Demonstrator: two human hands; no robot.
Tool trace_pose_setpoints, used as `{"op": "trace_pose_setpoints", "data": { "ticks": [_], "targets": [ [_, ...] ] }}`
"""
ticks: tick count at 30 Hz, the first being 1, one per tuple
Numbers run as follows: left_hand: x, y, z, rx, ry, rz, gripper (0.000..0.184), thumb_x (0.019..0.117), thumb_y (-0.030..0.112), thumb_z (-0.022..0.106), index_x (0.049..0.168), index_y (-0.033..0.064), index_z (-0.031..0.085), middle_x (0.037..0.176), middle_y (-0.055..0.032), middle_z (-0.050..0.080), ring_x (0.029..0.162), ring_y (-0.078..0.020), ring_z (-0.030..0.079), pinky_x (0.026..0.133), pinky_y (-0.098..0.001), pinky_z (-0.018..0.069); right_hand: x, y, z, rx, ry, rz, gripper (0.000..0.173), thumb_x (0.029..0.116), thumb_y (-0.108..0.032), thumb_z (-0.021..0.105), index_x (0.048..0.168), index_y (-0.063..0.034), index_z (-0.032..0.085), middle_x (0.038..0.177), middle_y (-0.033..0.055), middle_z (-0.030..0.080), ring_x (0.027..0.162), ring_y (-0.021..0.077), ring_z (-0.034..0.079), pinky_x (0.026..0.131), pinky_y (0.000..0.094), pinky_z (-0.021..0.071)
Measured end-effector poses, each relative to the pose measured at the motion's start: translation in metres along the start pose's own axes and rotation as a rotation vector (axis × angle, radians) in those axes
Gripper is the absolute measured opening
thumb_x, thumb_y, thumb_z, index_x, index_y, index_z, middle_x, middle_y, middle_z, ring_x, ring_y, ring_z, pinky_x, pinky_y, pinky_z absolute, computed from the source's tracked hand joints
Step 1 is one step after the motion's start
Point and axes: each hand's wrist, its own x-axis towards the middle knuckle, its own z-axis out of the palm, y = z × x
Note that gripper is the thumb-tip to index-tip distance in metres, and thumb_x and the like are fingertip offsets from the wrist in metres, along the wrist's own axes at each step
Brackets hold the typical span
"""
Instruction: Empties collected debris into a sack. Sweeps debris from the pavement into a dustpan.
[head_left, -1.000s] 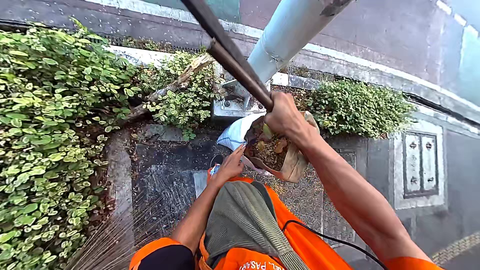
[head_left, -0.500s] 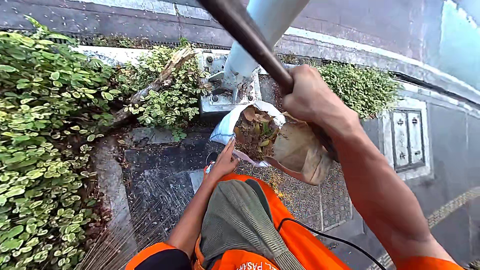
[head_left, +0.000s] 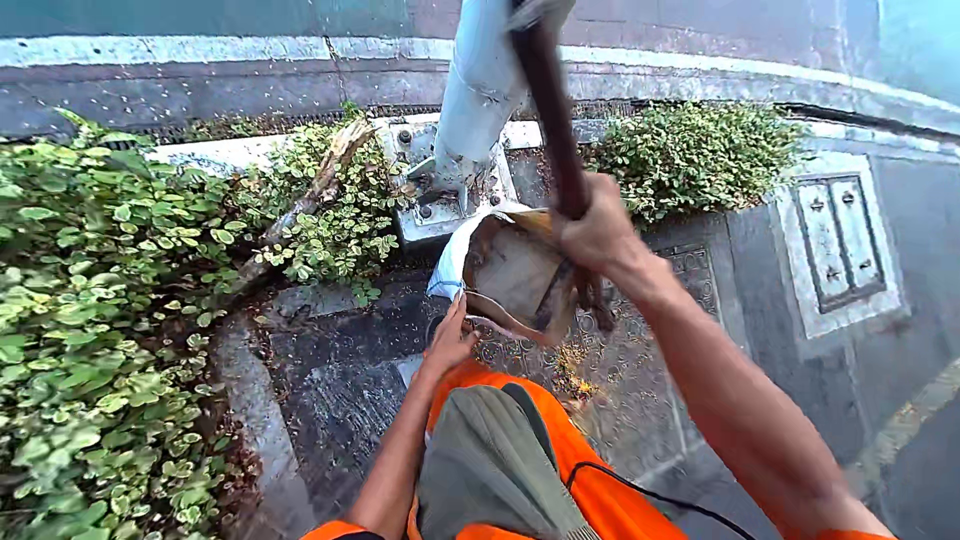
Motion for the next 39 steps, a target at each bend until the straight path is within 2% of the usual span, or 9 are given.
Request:
{"op": "trace_pose_setpoints", "data": {
  "ticks": [10, 14, 17, 20, 23, 30, 32, 34, 39],
  "targets": [
    [-0.014, 0.139, -0.028, 0.516, -0.062, -0.132, 0.091, 0.097, 0.045, 0.066, 0.167, 0.0123, 0.018, 0.171, -0.0162, 0.025, 0.148, -0.0404, 0.041, 0.117, -0.0621, 0.0365, -0.209, 0.059, -0.174, 0.49, 0.434, 0.106, 0.023, 0.0792, -0.007, 0.065, 0.099, -0.0127, 0.055, 0.075, -0.0096, 0.057, 0.061, 0.0043, 0.058, 0.057, 0.0252, 0.054],
    [-0.039, 0.266, 0.01, 0.314, 0.01, 0.457, 0.083, 0.0968, 0.054, 0.065, 0.158, 0.0039, 0.04, 0.153, -0.0138, 0.054, 0.141, -0.0266, 0.053, 0.118, -0.0507, 0.0428, -0.303, 0.088, -0.144, 0.23, 0.505, 0.279, 0.028, 0.0841, -0.007, 0.067, 0.107, 0.0064, 0.06, 0.085, 0.0097, 0.065, 0.075, 0.0172, 0.065, 0.069, 0.0407, 0.0577],
    [-0.087, 0.366, 0.081, -0.102, -0.16, 0.863, 0.091, 0.1006, 0.056, 0.057, 0.156, -0.0107, 0.029, 0.148, -0.0189, 0.056, 0.137, -0.0247, 0.056, 0.114, -0.0454, 0.05, -0.352, 0.113, -0.087, 0.171, 0.471, 0.519, 0.034, 0.0836, -0.008, 0.069, 0.114, 0.0066, 0.064, 0.088, 0.0222, 0.068, 0.08, 0.036, 0.068, 0.073, 0.0611, 0.0542],
    [-0.145, 0.423, 0.176, -0.459, -0.275, 0.82, 0.089, 0.1031, 0.055, 0.053, 0.152, -0.0131, 0.022, 0.139, -0.0186, 0.056, 0.127, -0.0197, 0.059, 0.106, -0.0371, 0.0537, -0.4, 0.15, -0.02, 0.247, 0.54, 0.583, 0.044, 0.0781, -0.002, 0.073, 0.12, 0.0072, 0.063, 0.09, 0.0268, 0.069, 0.085, 0.0439, 0.07, 0.077, 0.0676, 0.0538],
    [-0.173, 0.428, 0.279, -0.718, -0.319, 0.531, 0.025, 0.1083, 0.023, 0.049, 0.116, -0.0004, 0.051, 0.085, -0.0033, 0.057, 0.074, -0.0086, 0.059, 0.069, -0.025, 0.055, -0.461, 0.192, 0.026, 0.385, 0.654, 0.596, 0.047, 0.0785, 0.0, 0.07, 0.125, 0.0042, 0.063, 0.097, 0.023, 0.071, 0.09, 0.0378, 0.071, 0.082, 0.0626, 0.0558],
    [-0.189, 0.376, 0.41, -0.523, -0.554, 0.627, 0.038, 0.0962, 0.059, 0.063, 0.09, 0.0216, 0.064, 0.069, 0.0097, 0.057, 0.059, -0.0033, 0.054, 0.057, -0.023, 0.0496, -0.656, 0.285, 0.121, 0.545, 0.701, 0.985, 0.05, 0.0969, -0.042, 0.063, 0.136, -0.0112, 0.066, 0.136, 0.0147, 0.064, 0.129, 0.0281, 0.059, 0.112, 0.0499, 0.0451],
    [-0.169, 0.373, 0.418, -0.506, -0.637, 0.613, 0.032, 0.0947, 0.057, 0.067, 0.09, 0.026, 0.062, 0.067, 0.0112, 0.055, 0.055, -0.0035, 0.053, 0.053, -0.0228, 0.0497, -0.717, 0.285, 0.147, 0.758, 0.638, 1.25, 0.053, 0.1025, -0.049, 0.056, 0.141, -0.0125, 0.063, 0.13, 0.0106, 0.069, 0.117, 0.0209, 0.067, 0.105, 0.0447, 0.0516],
    [-0.153, 0.366, 0.424, -0.453, -0.613, 0.542, 0.027, 0.0978, 0.046, 0.068, 0.083, 0.0251, 0.059, 0.06, 0.0105, 0.053, 0.049, -0.0042, 0.052, 0.049, -0.023, 0.0495, -0.766, 0.272, 0.186, 1.09, 0.898, 1.317, 0.04, 0.1061, -0.031, 0.056, 0.133, -0.0029, 0.064, 0.095, 0.0136, 0.072, 0.073, 0.0205, 0.071, 0.069, 0.0399, 0.0622],
    [-0.091, 0.314, 0.458, -0.125, -0.454, 0.375, 0.027, 0.1069, 0.012, 0.048, 0.08, 0.0161, 0.049, 0.06, 0.0078, 0.051, 0.054, -0.0071, 0.053, 0.059, -0.026, 0.0515, -0.829, 0.2, 0.239, 1.976, 1.466, 0.851, 0.021, 0.0972, -0.022, 0.056, 0.111, -0.012, 0.068, 0.114, 0.0142, 0.073, 0.091, 0.0224, 0.073, 0.075, 0.035, 0.0604]
  ]
}}
